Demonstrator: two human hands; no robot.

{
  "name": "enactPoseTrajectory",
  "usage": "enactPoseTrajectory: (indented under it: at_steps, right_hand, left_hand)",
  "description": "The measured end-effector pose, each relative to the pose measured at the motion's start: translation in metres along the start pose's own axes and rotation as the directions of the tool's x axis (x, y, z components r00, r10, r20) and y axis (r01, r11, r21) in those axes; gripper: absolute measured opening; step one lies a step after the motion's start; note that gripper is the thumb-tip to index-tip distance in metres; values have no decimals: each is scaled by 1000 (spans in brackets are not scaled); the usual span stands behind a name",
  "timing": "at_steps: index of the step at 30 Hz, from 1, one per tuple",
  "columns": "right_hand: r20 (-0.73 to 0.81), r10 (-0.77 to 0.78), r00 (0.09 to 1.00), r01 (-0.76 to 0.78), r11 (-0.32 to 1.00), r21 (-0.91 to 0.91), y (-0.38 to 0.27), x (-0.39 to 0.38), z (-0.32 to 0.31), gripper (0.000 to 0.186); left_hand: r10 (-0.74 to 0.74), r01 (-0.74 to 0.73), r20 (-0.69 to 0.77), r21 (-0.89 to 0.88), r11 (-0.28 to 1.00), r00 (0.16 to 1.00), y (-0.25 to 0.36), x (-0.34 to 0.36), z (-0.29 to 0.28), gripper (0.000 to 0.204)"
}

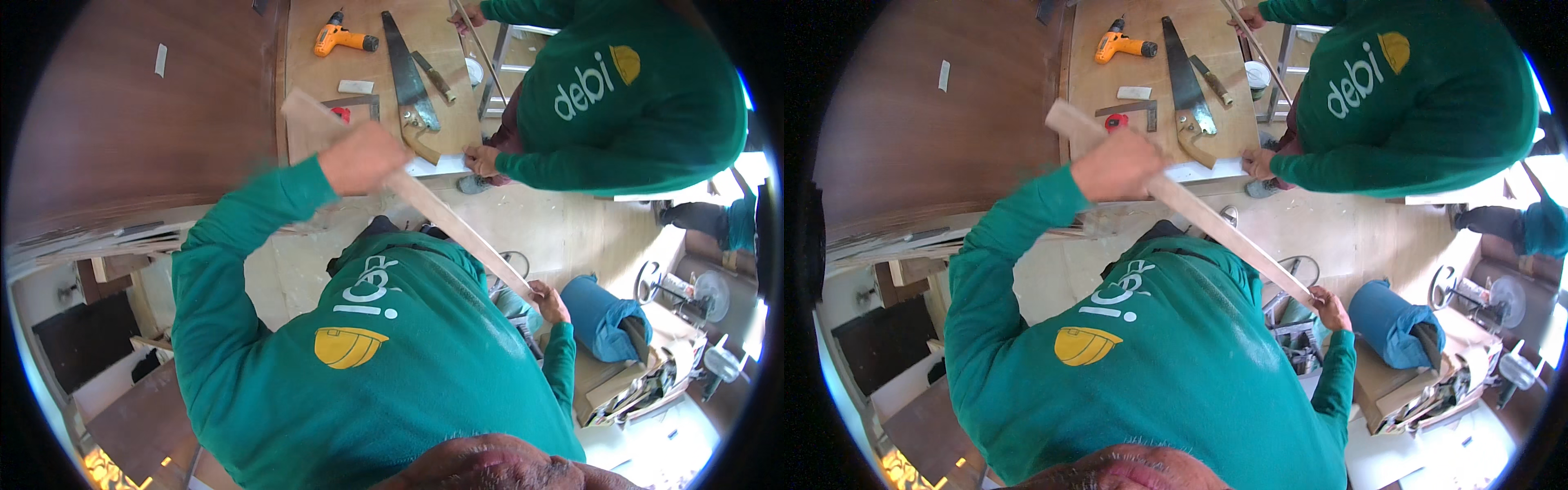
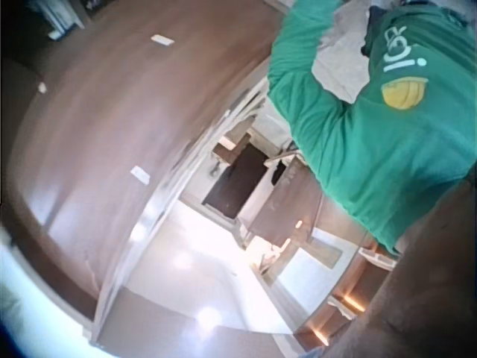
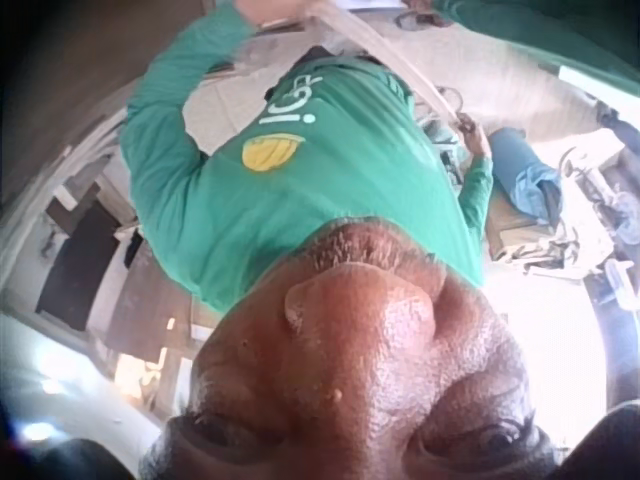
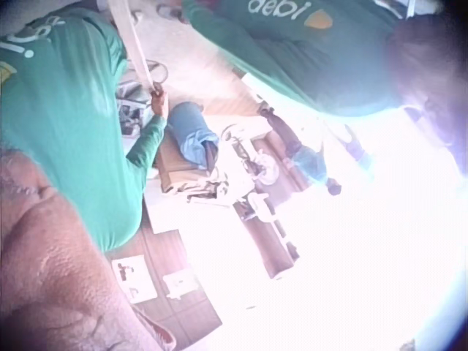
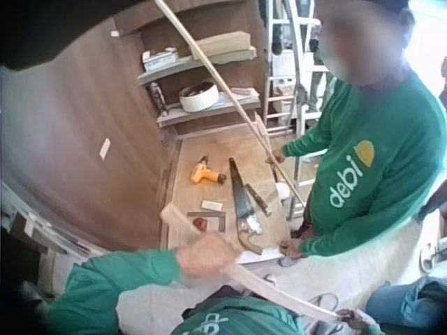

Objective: The person uses a hand saw to cut a long, thin strip of wood on a workbench. They then pick up a small block of wood and a metal square, placing them on the workbench. The person continues to cut another strip of wood and then places the cut pieces on the workbench.

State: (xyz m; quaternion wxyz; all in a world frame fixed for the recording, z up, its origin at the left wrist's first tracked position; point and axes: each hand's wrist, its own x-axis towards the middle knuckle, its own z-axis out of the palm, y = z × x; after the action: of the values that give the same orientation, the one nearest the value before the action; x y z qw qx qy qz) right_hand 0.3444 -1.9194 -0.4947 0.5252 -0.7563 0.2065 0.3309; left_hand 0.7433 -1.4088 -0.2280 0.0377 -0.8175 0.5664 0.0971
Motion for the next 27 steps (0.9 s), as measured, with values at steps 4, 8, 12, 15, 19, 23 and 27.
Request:
enactPoseTrajectory:
  at_steps: [4,8,12,15,19,23,27]
  right_hand:
    - [-31,-93,995,87,986,-141,29,39,48,41]
    - [-104,-250,963,243,967,-75,-4,106,114,44]
    - [-86,-417,905,386,889,-248,-79,144,152,45]
    - [-27,-560,828,527,795,-300,-116,162,168,45]
    - [192,-503,843,538,768,-348,-201,145,180,42]
    - [344,-550,761,648,630,-427,-344,58,213,56]
    - [395,-544,740,668,664,-337,-372,43,232,56]
  left_hand:
    - [16,-10,49,-129,992,999,72,-38,-58,36]
    - [-130,144,140,-95,985,982,92,-110,-103,35]
    - [-337,341,202,17,940,919,123,-184,-110,38]
    - [-482,489,264,44,871,835,139,-232,-120,42]
    - [-640,653,248,35,756,728,150,-311,-143,45]
    - [-698,710,216,29,703,683,169,-345,-154,44]
    - [-716,739,224,-25,674,661,175,-361,-144,42]
